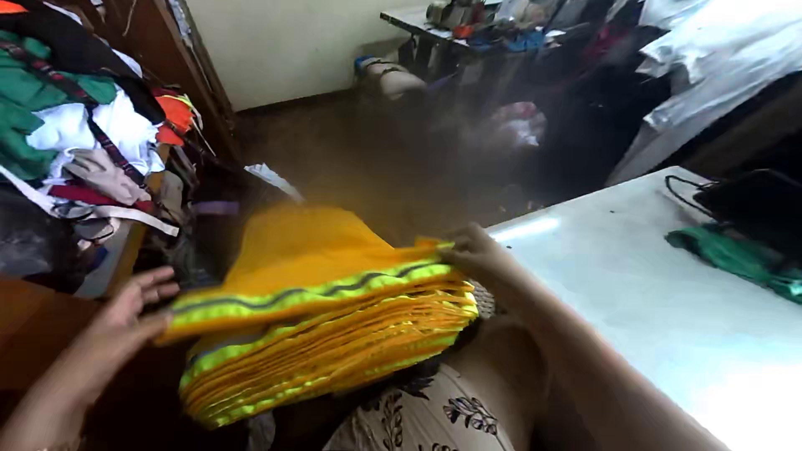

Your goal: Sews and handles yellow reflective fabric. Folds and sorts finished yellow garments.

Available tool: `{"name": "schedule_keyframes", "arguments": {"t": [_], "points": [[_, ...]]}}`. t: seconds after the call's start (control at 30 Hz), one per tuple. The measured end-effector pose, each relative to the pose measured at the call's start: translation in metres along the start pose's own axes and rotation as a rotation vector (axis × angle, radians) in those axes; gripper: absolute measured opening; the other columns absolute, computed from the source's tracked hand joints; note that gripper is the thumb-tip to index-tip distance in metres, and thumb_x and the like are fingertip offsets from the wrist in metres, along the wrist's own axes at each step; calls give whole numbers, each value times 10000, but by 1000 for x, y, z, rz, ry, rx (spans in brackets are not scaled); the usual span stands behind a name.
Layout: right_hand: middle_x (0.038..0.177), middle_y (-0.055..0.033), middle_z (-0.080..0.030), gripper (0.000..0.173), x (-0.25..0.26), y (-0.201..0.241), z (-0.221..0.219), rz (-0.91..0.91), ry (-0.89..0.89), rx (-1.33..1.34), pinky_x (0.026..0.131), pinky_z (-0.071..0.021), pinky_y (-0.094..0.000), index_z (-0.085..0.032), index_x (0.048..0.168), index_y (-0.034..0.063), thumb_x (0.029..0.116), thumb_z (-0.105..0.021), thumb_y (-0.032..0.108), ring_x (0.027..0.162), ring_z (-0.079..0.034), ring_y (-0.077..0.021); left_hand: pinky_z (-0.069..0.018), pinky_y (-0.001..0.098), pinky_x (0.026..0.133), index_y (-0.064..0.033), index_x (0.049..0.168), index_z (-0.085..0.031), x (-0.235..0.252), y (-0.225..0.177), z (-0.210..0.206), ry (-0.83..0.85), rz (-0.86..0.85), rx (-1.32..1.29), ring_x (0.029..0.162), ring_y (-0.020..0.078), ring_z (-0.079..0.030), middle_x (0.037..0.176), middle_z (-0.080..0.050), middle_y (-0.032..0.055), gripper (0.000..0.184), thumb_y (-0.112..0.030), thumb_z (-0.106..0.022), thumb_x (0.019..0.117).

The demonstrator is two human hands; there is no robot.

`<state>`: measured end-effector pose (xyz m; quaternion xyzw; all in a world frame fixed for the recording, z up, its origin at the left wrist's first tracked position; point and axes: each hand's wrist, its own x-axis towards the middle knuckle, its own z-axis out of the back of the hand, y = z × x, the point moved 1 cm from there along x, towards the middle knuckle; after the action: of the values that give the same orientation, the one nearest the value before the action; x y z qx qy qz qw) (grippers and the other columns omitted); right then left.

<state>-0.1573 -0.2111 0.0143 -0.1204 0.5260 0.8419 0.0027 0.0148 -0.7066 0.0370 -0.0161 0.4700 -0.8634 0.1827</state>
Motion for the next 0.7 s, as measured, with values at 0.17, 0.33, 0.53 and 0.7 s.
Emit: {"name": "schedule_keyframes", "arguments": {"t": [0.17, 0.33, 0.53, 0.7], "points": [[1055, -187, -671, 421, -21, -16, -5, -54, 81, -297, 796, -564, -518, -533, 1315, 0, 961, -716, 136, 867, -677, -300, -473, 647, 1006, -87, 1447, -559, -13, 5, -13, 391, 57, 697, 1259, 470, -565, 1439, -522, 277, 524, -142, -720, 951], [1254, -254, -597, 477, -48, -24, -1, 41, -45, -408, 880, -552, -587, -546, 1342, 11, 942, -745, 179, 1016, -666, -384, -435, 634, 1067, -124, 1445, -575, 49, -97, -81, 225, -488, 633, 1297, 381, -562, 1439, -572, 154, 417, -267, -575, 1054], [1259, -179, -639, 397, -176, -65, 15, 39, -33, -435, 911, -578, -511, -600, 1341, 71, 972, -680, 194, 1060, -683, -302, -254, 471, 1254, -205, 1604, -368, 47, -157, -213, 796, -754, 467, 1537, 195, -293, 1668, -320, 22, 547, -411, -378, 1097], [1255, -186, -648, 391, -333, -142, 29, -547, -49, -413, 1012, -514, -513, -625, 1337, 69, 1033, -580, 310, 1146, -649, -329, -324, 636, 1170, -252, 1599, -376, 24, -106, -264, 835, -902, 611, 1514, 313, -334, 1659, -332, 44, 788, -703, -400, 953]]}}
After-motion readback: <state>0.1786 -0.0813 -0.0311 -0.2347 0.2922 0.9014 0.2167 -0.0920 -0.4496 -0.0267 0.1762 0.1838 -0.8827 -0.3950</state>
